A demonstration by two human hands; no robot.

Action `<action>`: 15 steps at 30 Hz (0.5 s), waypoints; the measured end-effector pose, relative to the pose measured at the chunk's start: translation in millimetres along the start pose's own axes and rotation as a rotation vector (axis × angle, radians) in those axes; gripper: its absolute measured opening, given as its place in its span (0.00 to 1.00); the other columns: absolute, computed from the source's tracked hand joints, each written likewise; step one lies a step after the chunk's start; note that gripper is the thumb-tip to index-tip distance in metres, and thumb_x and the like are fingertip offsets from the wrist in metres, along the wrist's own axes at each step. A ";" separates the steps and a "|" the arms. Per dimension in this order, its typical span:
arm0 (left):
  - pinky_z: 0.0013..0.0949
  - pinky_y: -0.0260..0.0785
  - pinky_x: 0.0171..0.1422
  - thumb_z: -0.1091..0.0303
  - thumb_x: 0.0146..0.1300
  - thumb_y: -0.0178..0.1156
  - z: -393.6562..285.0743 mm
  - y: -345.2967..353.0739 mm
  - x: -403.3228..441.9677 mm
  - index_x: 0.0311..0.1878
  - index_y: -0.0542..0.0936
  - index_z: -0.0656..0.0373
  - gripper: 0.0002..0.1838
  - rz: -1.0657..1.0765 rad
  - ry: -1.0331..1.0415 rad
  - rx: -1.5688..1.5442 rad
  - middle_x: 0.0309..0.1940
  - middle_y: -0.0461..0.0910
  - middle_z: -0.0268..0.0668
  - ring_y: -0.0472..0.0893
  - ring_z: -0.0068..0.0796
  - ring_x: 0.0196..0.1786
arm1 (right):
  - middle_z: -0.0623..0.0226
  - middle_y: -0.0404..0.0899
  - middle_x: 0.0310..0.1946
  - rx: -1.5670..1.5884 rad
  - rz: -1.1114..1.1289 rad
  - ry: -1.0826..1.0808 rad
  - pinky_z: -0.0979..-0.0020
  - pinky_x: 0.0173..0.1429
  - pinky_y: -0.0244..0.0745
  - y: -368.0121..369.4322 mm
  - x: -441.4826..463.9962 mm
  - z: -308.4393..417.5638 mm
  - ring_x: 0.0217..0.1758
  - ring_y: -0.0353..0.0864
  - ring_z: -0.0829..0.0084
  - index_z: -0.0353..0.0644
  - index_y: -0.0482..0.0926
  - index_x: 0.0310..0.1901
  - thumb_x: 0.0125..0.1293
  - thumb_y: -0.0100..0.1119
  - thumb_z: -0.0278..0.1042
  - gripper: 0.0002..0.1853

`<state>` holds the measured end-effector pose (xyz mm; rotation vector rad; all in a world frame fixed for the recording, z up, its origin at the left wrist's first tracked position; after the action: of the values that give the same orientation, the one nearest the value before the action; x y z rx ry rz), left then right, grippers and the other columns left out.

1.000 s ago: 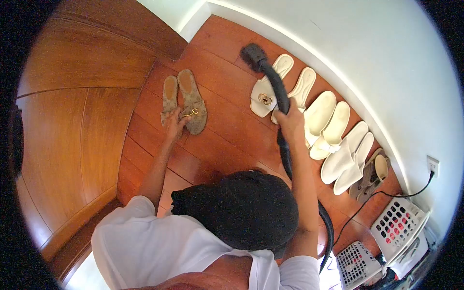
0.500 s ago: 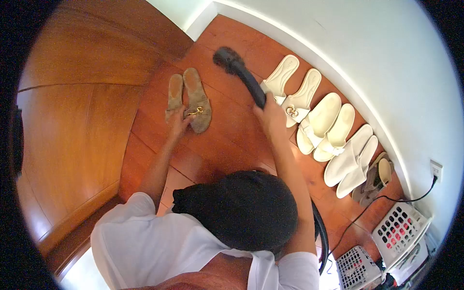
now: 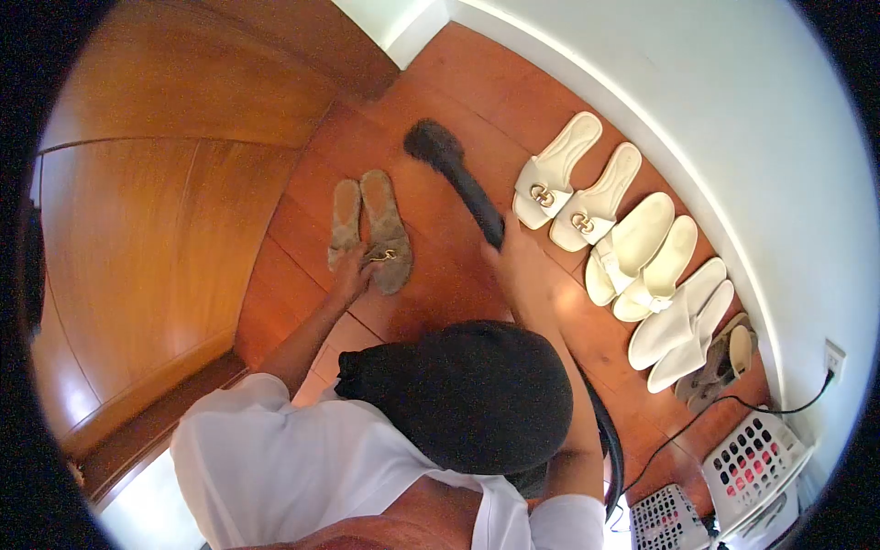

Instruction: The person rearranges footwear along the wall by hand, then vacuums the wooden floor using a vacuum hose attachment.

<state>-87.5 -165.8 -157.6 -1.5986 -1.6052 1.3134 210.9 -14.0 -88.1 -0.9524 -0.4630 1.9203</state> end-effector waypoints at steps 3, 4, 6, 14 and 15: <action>0.45 0.61 0.53 0.64 0.58 0.67 10.2 5.1 5.8 0.48 0.74 0.64 0.19 0.002 0.019 -0.017 0.41 0.79 0.50 0.76 0.51 0.47 | 0.44 0.81 0.34 -0.051 -0.096 -0.036 0.47 0.44 0.75 12.7 67.2 35.8 0.41 0.82 0.43 0.40 0.69 0.49 0.58 0.65 0.40 0.22; 0.45 0.61 0.53 0.64 0.58 0.67 11.3 6.2 6.1 0.48 0.74 0.64 0.20 0.020 -0.004 -0.033 0.41 0.79 0.49 0.76 0.51 0.46 | 0.44 0.81 0.33 -0.028 -0.113 -0.054 0.48 0.43 0.75 12.8 84.2 43.4 0.40 0.82 0.43 0.40 0.69 0.49 0.58 0.63 0.39 0.21; 0.45 0.60 0.54 0.63 0.58 0.67 11.7 5.2 4.7 0.48 0.74 0.63 0.20 0.021 -0.027 -0.041 0.41 0.80 0.50 0.76 0.51 0.47 | 0.43 0.81 0.31 0.013 -0.145 -0.085 0.49 0.42 0.74 12.8 104.0 53.1 0.37 0.82 0.44 0.39 0.70 0.50 0.58 0.60 0.37 0.20; 0.47 0.63 0.55 0.64 0.55 0.69 1.8 -6.5 11.0 0.54 0.74 0.61 0.24 0.167 -0.108 -0.099 0.45 0.80 0.50 0.74 0.53 0.51 | 0.42 0.81 0.33 -0.036 0.067 -0.194 0.46 0.43 0.76 41.0 48.6 57.9 0.40 0.82 0.42 0.40 0.67 0.48 0.58 0.62 0.35 0.19; 0.46 0.62 0.56 0.63 0.56 0.69 1.8 -7.3 11.2 0.52 0.74 0.62 0.24 0.159 -0.103 -0.075 0.45 0.80 0.50 0.75 0.52 0.50 | 0.42 0.81 0.33 -0.040 0.090 -0.179 0.47 0.43 0.76 46.2 37.3 57.8 0.40 0.82 0.42 0.40 0.67 0.48 0.58 0.62 0.35 0.19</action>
<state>-94.2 -154.5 -154.9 -1.7617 -1.6334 1.4537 129.3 -2.2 -97.6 -0.8432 -0.5727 2.0953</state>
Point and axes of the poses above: each hand's wrist, its own x-axis towards the middle knuckle, its own y-axis out of the palm, z = x × y, the point moved 2 cm from there along x, towards the middle knuckle
